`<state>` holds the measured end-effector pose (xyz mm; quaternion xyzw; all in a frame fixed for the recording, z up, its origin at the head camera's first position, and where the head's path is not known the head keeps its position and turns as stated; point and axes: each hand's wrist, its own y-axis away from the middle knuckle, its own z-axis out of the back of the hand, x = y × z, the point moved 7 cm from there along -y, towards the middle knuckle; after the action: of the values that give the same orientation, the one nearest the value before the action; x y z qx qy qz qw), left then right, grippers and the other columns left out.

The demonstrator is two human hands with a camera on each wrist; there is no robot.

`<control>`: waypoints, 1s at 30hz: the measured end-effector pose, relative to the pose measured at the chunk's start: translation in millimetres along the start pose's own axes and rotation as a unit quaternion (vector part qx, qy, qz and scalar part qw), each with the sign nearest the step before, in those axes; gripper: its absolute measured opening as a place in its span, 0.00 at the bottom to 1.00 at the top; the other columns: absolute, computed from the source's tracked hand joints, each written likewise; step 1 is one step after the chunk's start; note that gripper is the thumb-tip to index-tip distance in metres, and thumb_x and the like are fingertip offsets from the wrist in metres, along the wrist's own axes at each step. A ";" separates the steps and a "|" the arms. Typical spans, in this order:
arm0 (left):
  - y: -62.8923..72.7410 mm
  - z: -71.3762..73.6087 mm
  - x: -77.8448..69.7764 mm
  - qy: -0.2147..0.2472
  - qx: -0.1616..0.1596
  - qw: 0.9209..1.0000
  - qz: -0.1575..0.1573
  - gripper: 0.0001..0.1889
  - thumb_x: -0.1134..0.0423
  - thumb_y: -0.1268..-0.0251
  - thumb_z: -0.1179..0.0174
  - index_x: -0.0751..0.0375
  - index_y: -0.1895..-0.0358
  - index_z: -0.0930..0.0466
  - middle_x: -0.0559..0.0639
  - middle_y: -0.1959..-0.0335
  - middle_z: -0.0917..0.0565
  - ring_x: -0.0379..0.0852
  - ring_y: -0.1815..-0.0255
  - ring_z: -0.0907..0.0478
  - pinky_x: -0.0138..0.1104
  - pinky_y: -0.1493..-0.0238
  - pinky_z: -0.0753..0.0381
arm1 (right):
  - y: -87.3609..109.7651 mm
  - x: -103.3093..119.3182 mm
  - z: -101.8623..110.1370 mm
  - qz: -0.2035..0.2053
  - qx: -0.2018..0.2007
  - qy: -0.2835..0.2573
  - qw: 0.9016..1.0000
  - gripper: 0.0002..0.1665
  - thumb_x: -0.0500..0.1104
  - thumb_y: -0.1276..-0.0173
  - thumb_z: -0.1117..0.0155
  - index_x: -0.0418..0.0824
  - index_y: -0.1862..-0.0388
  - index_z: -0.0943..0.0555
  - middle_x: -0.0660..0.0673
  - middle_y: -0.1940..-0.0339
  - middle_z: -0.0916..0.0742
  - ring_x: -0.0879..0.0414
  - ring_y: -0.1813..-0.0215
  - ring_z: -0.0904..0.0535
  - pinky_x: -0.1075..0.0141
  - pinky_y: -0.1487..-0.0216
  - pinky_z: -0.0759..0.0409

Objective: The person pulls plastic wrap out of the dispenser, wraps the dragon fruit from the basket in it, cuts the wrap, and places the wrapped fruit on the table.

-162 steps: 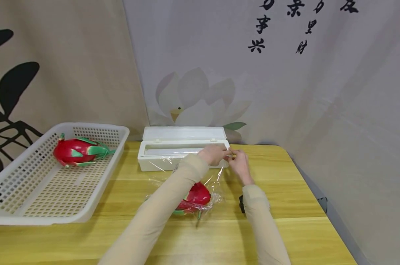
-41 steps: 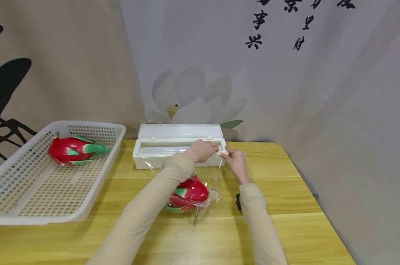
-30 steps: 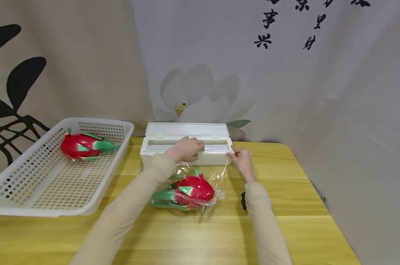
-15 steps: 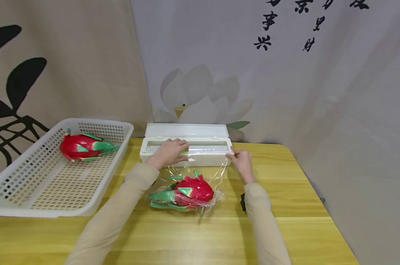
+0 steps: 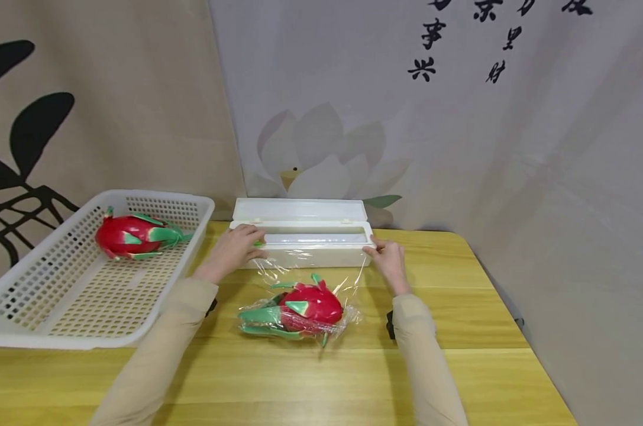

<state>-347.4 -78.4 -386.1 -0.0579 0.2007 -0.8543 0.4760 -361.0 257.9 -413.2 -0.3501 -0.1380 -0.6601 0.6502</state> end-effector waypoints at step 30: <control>14.4 12.7 23.5 -0.076 -0.067 0.983 0.155 0.28 0.36 0.66 0.29 0.59 0.79 0.24 0.57 0.73 0.20 0.47 0.87 0.31 0.35 0.90 0.35 | -0.4 -6.9 -1.4 -0.026 0.016 -0.017 0.999 0.26 0.49 0.38 0.33 0.40 0.43 0.21 0.34 0.58 0.13 0.58 0.76 0.31 0.75 0.80 0.35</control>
<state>-345.0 -108.4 -382.4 -0.1225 0.2270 -0.7483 0.6112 -362.4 262.3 -418.5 -0.3472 -0.1682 -0.6687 0.6355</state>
